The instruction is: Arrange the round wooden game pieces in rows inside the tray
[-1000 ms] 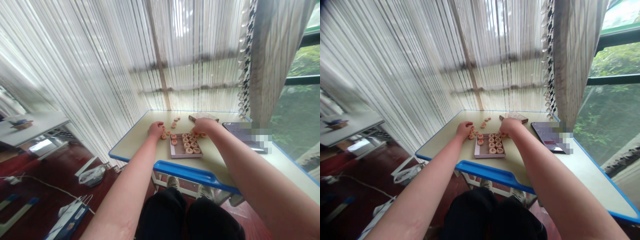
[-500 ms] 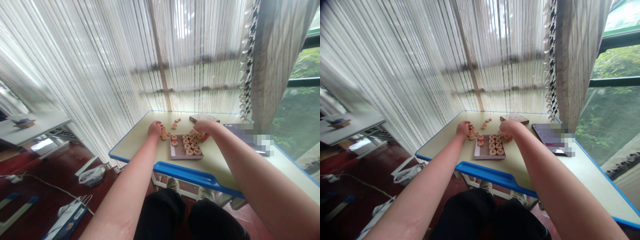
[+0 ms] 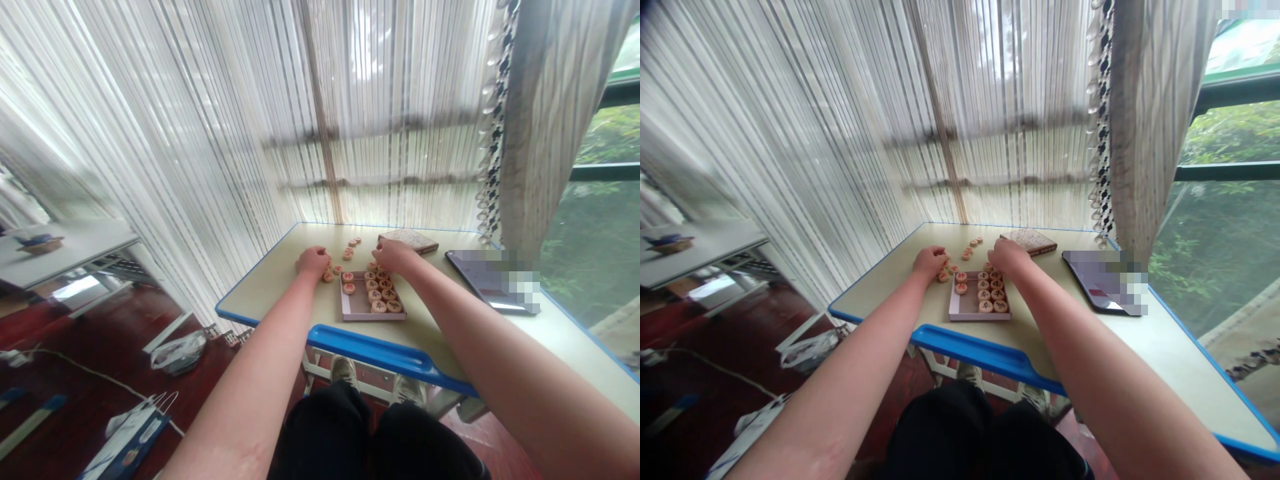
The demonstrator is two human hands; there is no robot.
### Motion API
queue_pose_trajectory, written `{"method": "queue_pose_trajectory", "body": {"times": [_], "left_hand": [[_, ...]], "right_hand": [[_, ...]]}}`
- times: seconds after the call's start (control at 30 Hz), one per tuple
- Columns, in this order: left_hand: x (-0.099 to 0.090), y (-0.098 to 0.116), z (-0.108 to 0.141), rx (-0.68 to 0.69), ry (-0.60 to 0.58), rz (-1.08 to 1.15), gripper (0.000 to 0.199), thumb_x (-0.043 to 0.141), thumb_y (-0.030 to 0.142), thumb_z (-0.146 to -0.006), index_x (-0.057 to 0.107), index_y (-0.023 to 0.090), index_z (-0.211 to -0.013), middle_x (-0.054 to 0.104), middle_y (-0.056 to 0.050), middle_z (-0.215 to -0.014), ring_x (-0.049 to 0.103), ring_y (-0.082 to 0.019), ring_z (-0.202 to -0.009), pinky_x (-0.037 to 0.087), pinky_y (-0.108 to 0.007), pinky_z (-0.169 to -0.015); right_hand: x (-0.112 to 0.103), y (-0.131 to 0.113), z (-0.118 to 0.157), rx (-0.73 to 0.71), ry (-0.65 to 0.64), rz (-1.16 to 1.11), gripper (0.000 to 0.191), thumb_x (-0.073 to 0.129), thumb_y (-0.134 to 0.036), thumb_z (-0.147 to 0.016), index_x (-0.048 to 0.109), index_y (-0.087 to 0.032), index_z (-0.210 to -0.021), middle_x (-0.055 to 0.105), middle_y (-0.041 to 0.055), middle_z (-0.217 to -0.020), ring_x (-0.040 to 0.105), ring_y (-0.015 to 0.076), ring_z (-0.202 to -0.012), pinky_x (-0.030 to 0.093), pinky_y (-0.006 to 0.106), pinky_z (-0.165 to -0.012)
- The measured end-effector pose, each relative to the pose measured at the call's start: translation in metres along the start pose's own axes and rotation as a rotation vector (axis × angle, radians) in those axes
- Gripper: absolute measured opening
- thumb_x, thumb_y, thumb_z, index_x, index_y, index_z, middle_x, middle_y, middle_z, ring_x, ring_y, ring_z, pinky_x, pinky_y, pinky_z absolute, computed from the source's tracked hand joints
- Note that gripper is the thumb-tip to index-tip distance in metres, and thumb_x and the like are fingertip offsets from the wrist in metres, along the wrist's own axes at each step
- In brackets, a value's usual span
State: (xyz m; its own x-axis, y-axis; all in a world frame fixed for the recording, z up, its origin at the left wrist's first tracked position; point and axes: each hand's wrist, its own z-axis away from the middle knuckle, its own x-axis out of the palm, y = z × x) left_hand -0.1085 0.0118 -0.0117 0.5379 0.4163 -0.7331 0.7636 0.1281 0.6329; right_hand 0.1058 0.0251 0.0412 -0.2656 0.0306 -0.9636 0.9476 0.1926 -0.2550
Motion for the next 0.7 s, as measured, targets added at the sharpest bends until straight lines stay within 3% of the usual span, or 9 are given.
{"method": "queue_pose_trajectory", "body": {"times": [0.3,0.53,0.7], "left_hand": [[0.001,-0.003,-0.001,0.014,0.017,0.062,0.030,0.064,0.032,-0.064,0.065,0.023,-0.093,0.068,-0.003,-0.092,0.061,-0.020,-0.089,0.045,-0.031,-0.078],[0.000,0.007,0.005,0.152,0.042,0.539,0.034,0.067,0.022,-0.061,0.064,0.016,-0.095,0.067,-0.006,-0.087,0.063,-0.017,-0.077,0.049,-0.030,-0.072],[-0.005,0.018,0.012,0.120,-0.077,0.902,0.046,0.072,0.019,-0.056,0.062,0.013,-0.100,0.067,-0.009,-0.094,0.063,-0.017,-0.083,0.049,-0.033,-0.079]], "right_hand": [[-0.006,-0.006,0.010,-0.067,0.188,-0.040,0.040,0.033,-0.040,-0.085,0.062,-0.015,-0.100,0.061,0.0142,-0.104,0.055,0.0254,-0.094,0.042,0.035,-0.075],[0.002,-0.010,0.012,-0.274,0.300,-0.068,0.029,0.043,-0.030,-0.083,0.061,-0.019,-0.102,0.060,0.0106,-0.104,0.053,0.0227,-0.092,0.041,0.032,-0.076],[0.004,-0.018,0.020,-0.449,0.287,-0.103,0.028,0.051,-0.032,-0.081,0.059,-0.025,-0.107,0.061,0.0059,-0.101,0.056,0.0181,-0.083,0.041,0.027,-0.068]]}}
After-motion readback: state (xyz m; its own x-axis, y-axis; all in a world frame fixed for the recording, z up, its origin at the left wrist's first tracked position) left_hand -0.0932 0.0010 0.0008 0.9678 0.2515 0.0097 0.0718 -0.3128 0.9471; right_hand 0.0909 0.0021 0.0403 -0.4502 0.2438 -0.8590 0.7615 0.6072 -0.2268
